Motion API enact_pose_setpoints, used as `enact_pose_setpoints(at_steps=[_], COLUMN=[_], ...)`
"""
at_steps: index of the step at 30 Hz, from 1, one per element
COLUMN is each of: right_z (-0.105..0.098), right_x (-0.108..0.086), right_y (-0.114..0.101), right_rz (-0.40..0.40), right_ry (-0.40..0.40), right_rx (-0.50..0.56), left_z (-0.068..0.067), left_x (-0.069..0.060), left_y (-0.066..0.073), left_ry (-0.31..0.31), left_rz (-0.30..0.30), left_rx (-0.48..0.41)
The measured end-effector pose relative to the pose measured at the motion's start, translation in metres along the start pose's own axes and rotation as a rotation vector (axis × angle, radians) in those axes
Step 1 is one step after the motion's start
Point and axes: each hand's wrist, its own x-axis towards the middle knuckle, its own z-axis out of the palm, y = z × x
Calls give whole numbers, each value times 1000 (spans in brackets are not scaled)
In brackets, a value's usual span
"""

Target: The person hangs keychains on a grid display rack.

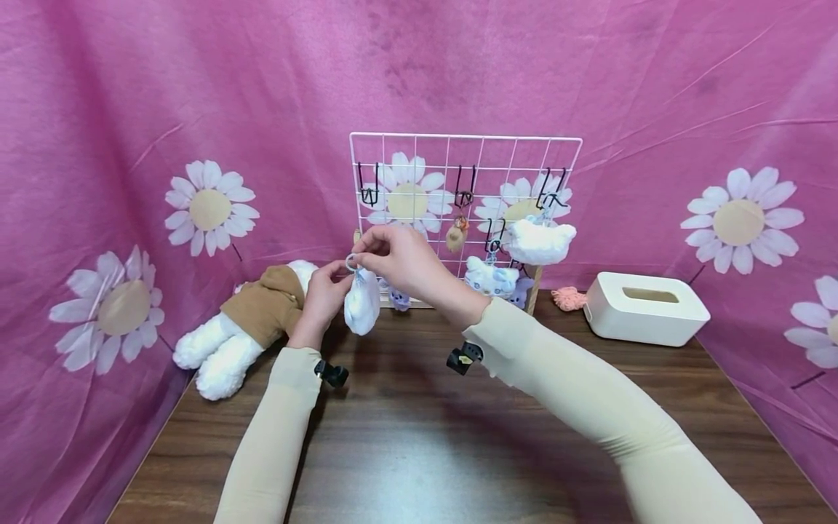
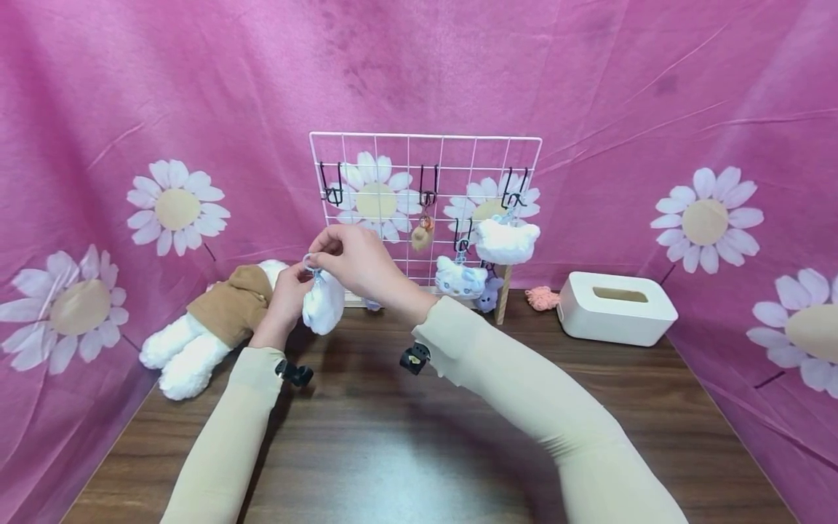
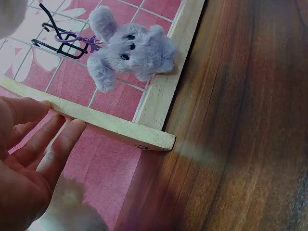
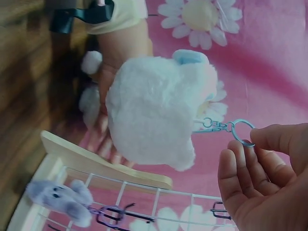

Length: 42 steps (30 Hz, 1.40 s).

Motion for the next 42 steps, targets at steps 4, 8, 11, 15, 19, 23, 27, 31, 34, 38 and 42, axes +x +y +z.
enact_pose_setpoints(at_steps=[4,8,11,15,19,23,27,31,34,38,42], right_z=[-7,-14,-19,-23,-24,-25,-27,-29,-30,-28,-26], right_x=[7,14,20,28,36,40,44,47,48,51,53], right_y=[-8,-14,-16,-17,-17,-17,-18,-18,-16,-13,-10], right_rz=[14,31,27,0,1,16,16,26,35,58,92], right_ry=[25,57,81,116,150,173,201,234,245,253,253], right_rx=[24,33,27,21,14,22,27,25,25,34,51], left_z=[0,-1,-1,0,1,1,2,3,2,3,3], left_x=[0,-1,0,0,-1,-4,-4,-3,-3,-1,0], left_y=[1,2,2,1,1,3,5,4,3,1,-1], left_ry=[2,10,19,-9,-48,-58,-59,-68,-74,-79,-82], left_rz=[17,6,-4,-35,-60,-59,-57,-61,-68,-68,-67], left_rx=[-9,8,16,-63,-145,-136,-129,-151,-159,-161,-174])
